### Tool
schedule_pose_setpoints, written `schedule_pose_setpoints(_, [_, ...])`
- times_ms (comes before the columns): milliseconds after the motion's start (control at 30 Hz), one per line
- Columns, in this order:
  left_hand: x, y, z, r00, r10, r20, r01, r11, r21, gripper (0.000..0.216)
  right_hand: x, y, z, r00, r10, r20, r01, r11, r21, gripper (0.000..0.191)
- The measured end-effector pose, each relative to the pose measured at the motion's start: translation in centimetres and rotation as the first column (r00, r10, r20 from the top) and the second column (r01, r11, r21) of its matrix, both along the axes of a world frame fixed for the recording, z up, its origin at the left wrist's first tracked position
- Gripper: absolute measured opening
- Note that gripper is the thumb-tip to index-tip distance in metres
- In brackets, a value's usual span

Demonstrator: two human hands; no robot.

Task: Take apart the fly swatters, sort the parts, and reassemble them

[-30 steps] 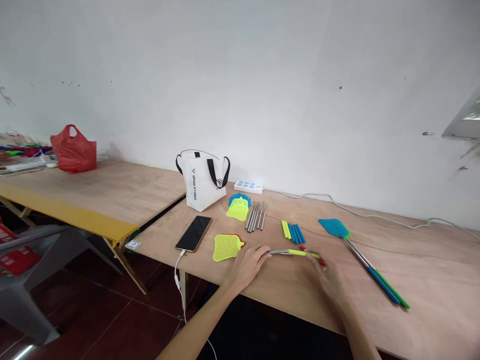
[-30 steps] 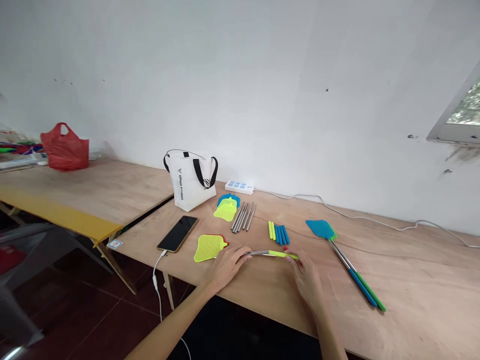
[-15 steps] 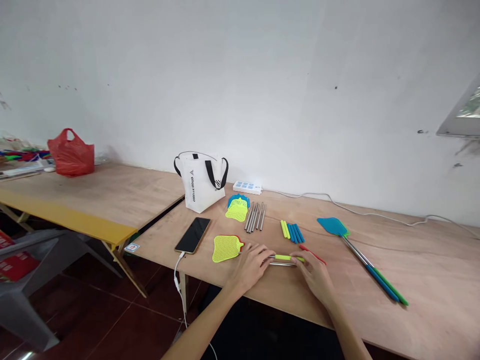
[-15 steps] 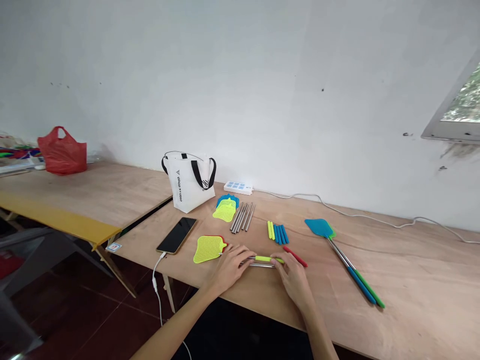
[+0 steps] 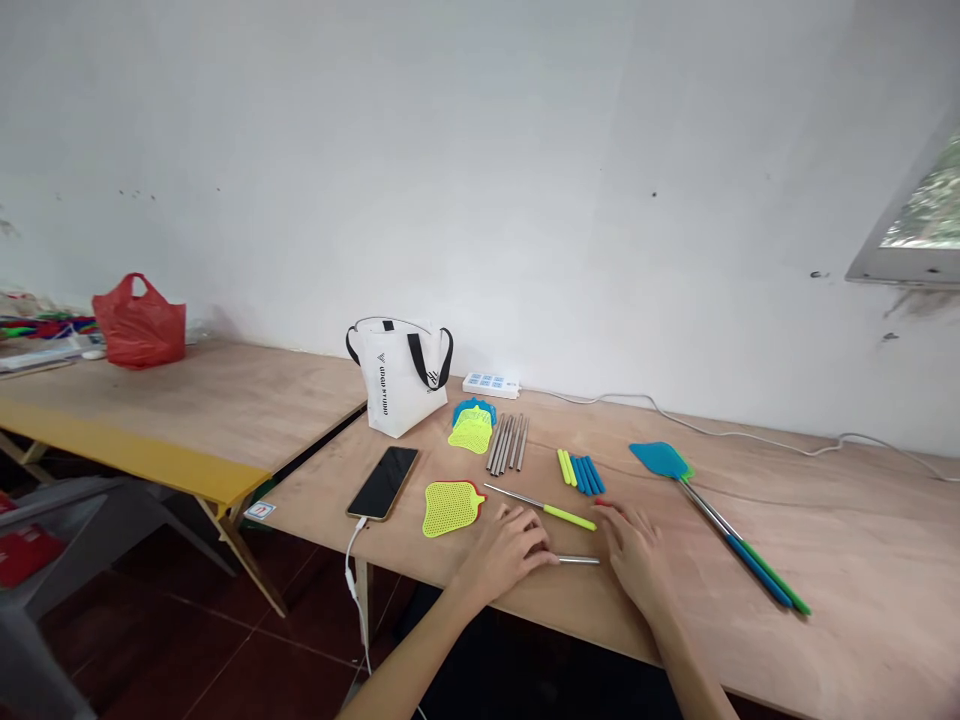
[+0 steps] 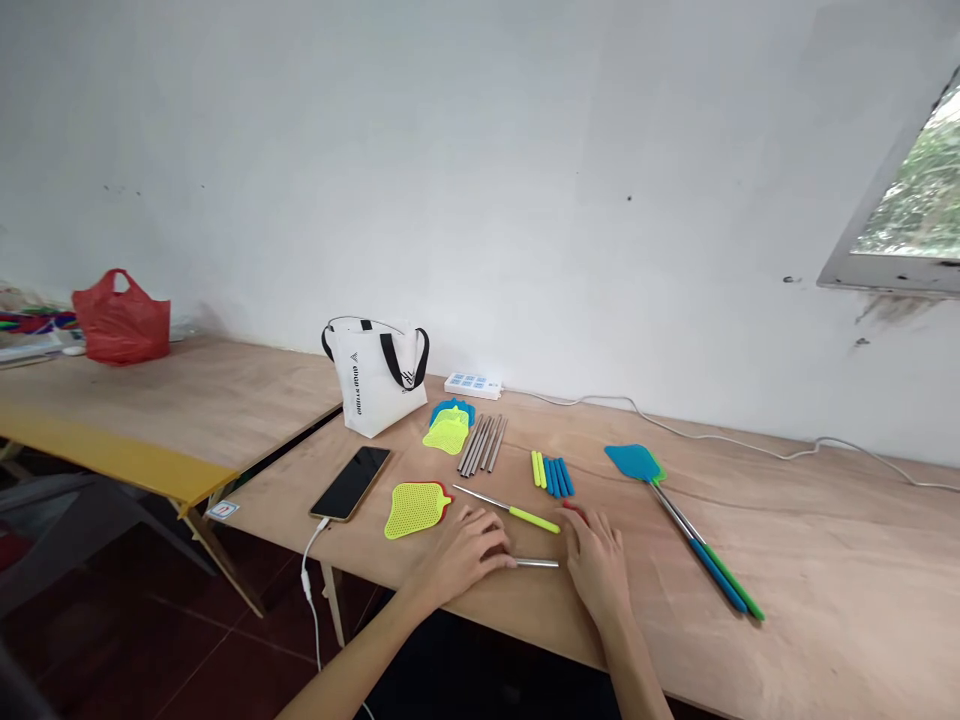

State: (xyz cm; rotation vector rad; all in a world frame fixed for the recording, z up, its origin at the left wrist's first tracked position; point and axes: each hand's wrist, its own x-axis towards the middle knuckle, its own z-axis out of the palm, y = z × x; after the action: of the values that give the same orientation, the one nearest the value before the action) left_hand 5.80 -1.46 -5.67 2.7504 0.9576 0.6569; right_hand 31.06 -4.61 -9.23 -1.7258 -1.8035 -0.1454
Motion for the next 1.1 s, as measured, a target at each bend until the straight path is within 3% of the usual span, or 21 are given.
schedule_pose_setpoints(133, [-0.1,-0.2,0.4,0.999,-0.051,-0.001,0.051,0.998,-0.025,0.019,1.3,-0.2,-0.6,0.956,-0.265,0.124,0.263,0.964,0.032,0.035])
schedule_pose_setpoints(300, [0.2,0.0,0.4,1.0,-0.012,0.014,0.013,0.997,-0.074,0.014,1.7,-0.1,-0.9,0.956,-0.282,0.082,0.284,0.959,-0.014,0.03])
schedule_pose_setpoints(433, [0.3,0.4,0.1,0.988,0.144,0.059,-0.136,0.983,-0.124,0.01,1.5,0.3,-0.6,0.983,-0.122,-0.138,0.13,0.991,0.046,0.035])
schedule_pose_setpoints(567, [0.0,0.5,0.0,0.974,0.209,0.083,-0.193,0.966,-0.171,0.013,0.8,0.3,0.0,0.943,0.108,-0.316,-0.098,0.994,0.048,0.039])
schedule_pose_setpoints(700, [0.0,0.3,-0.1,0.974,0.204,0.103,-0.183,0.966,-0.183,0.017,0.0,0.0,0.2,0.933,0.19,-0.305,-0.189,0.981,0.035,0.04])
schedule_pose_setpoints(933, [0.1,0.1,0.4,0.985,0.129,0.112,-0.108,0.978,-0.179,0.015,0.0,-0.1,0.4,0.942,0.203,-0.269,-0.195,0.979,0.053,0.038])
schedule_pose_setpoints(1100, [0.0,0.2,0.6,0.987,0.041,0.156,-0.019,0.99,-0.14,0.015,-0.8,-0.4,1.1,0.894,0.324,-0.311,-0.332,0.943,0.028,0.036])
